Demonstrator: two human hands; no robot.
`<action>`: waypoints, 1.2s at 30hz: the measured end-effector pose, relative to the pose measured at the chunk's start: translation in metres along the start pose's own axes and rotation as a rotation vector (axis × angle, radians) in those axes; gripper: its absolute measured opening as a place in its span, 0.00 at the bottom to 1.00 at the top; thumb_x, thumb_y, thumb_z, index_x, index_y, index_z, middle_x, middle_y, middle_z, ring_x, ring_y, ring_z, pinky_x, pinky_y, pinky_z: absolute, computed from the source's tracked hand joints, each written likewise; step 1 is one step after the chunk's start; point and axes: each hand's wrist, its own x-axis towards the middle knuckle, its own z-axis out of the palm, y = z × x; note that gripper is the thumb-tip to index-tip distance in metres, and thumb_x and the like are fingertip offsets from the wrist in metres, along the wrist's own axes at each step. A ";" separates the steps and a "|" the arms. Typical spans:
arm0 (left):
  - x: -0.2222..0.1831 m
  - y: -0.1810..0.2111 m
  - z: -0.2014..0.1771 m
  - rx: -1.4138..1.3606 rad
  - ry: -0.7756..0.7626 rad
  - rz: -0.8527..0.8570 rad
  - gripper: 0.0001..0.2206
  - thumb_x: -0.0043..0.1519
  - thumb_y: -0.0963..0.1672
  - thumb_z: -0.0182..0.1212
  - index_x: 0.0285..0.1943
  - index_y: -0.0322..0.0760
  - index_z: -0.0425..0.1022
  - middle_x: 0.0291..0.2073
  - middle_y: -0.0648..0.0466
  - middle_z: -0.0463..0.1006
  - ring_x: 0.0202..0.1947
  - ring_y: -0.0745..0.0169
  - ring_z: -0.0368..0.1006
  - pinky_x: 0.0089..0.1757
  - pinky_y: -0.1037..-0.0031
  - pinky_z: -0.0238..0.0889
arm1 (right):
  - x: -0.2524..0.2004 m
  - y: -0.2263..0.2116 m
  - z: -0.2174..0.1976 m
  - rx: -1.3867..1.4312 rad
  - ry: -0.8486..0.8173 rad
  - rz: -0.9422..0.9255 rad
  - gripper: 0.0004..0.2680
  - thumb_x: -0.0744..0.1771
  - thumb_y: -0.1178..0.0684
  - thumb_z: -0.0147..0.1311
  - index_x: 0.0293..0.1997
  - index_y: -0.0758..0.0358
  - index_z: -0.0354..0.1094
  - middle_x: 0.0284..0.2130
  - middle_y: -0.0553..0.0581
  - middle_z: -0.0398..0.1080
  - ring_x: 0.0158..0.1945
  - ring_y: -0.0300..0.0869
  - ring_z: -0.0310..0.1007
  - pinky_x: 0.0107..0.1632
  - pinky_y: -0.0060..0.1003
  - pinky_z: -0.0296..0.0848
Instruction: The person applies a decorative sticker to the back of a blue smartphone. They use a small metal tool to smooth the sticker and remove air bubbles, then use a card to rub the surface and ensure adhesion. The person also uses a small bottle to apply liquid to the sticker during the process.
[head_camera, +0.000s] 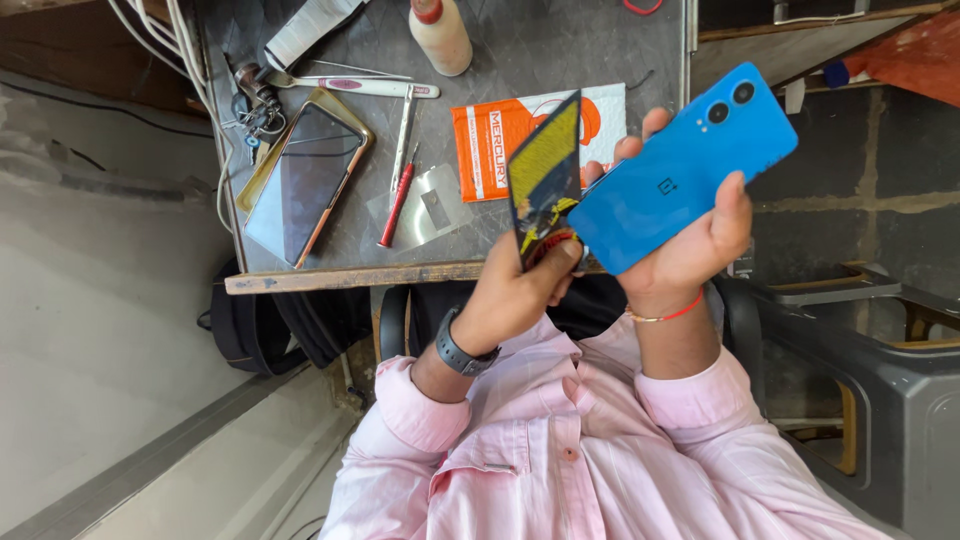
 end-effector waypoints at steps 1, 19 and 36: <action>0.001 0.000 -0.001 -0.101 -0.006 -0.004 0.10 0.69 0.43 0.55 0.36 0.31 0.73 0.19 0.58 0.69 0.19 0.73 0.63 0.24 0.73 0.57 | -0.001 0.002 -0.001 -0.034 -0.017 -0.028 0.21 0.72 0.37 0.51 0.69 0.58 0.54 0.61 0.56 0.63 0.59 0.46 0.68 0.62 0.55 0.69; 0.000 0.005 -0.011 0.332 -0.066 0.350 0.07 0.63 0.39 0.60 0.48 0.32 0.75 0.36 0.45 0.80 0.37 0.46 0.77 0.41 0.63 0.70 | -0.011 0.022 0.008 -0.177 0.083 -0.274 0.25 0.72 0.31 0.45 0.72 0.59 0.53 0.59 0.61 0.63 0.55 0.47 0.71 0.56 0.54 0.75; 0.003 0.018 -0.012 0.462 0.014 0.186 0.06 0.60 0.41 0.64 0.43 0.32 0.79 0.31 0.38 0.80 0.37 0.33 0.77 0.36 0.57 0.69 | -0.009 0.030 0.003 -0.220 0.063 -0.298 0.25 0.72 0.30 0.45 0.71 0.58 0.54 0.58 0.60 0.63 0.56 0.47 0.72 0.54 0.51 0.76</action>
